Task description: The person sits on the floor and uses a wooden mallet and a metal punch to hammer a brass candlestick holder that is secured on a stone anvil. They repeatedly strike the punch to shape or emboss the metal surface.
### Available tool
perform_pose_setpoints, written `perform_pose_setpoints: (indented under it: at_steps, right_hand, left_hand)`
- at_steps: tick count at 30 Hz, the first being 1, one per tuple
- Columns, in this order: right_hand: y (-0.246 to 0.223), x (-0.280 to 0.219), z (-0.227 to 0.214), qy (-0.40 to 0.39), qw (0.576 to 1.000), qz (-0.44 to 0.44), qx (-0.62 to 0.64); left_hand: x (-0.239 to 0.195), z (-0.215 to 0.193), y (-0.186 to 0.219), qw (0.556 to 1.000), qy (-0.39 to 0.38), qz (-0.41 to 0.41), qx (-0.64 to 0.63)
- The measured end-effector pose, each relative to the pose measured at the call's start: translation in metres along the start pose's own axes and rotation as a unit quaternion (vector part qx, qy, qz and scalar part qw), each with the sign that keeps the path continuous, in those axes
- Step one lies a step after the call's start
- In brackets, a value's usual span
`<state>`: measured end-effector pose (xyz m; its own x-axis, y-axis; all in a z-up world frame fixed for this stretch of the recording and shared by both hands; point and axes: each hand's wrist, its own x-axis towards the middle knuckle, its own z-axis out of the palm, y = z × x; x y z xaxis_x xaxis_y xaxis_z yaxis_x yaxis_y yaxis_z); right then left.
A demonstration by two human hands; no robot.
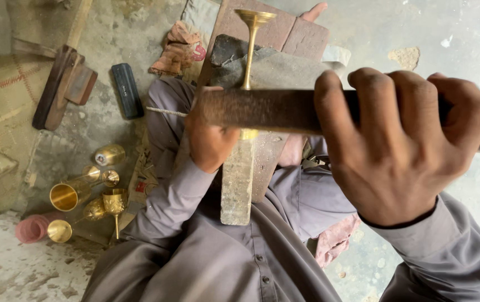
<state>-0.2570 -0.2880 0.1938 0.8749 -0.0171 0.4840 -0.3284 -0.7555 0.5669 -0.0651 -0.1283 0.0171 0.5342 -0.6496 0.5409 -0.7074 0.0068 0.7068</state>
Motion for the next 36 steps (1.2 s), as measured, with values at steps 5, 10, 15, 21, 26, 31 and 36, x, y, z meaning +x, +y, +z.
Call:
perform_pose_setpoints:
  at_steps: [5,10,15,21,26,31,36]
  right_hand:
    - [0.013,-0.004,0.011,-0.040,0.994,0.078,0.060]
    - [0.012,-0.010,0.038,-0.149,0.950,0.191,0.196]
    - [0.010,-0.012,0.047,-0.100,0.912,0.235,0.322]
    - [0.006,-0.008,0.047,-0.097,0.884,0.254,0.381]
    - [-0.001,-0.006,0.043,-0.205,0.926,0.187,0.258]
    - [-0.007,0.001,0.037,-0.211,0.910,0.206,0.292]
    - [-0.003,-0.001,0.019,-0.145,0.940,0.205,0.229]
  left_hand:
    - [0.027,-0.018,0.004,0.967,-0.034,-0.107,-0.230]
    - [0.045,-0.020,0.016,0.968,-0.126,-0.112,-0.186]
    - [0.056,-0.010,0.019,0.981,-0.163,-0.039,-0.097]
    - [0.051,-0.005,0.014,0.987,-0.141,0.013,-0.083]
    - [0.049,-0.006,0.011,0.984,-0.156,0.001,-0.082]
    - [0.052,-0.007,0.011,0.985,-0.146,0.036,-0.087]
    - [0.056,-0.009,0.006,0.977,-0.168,-0.008,-0.134]
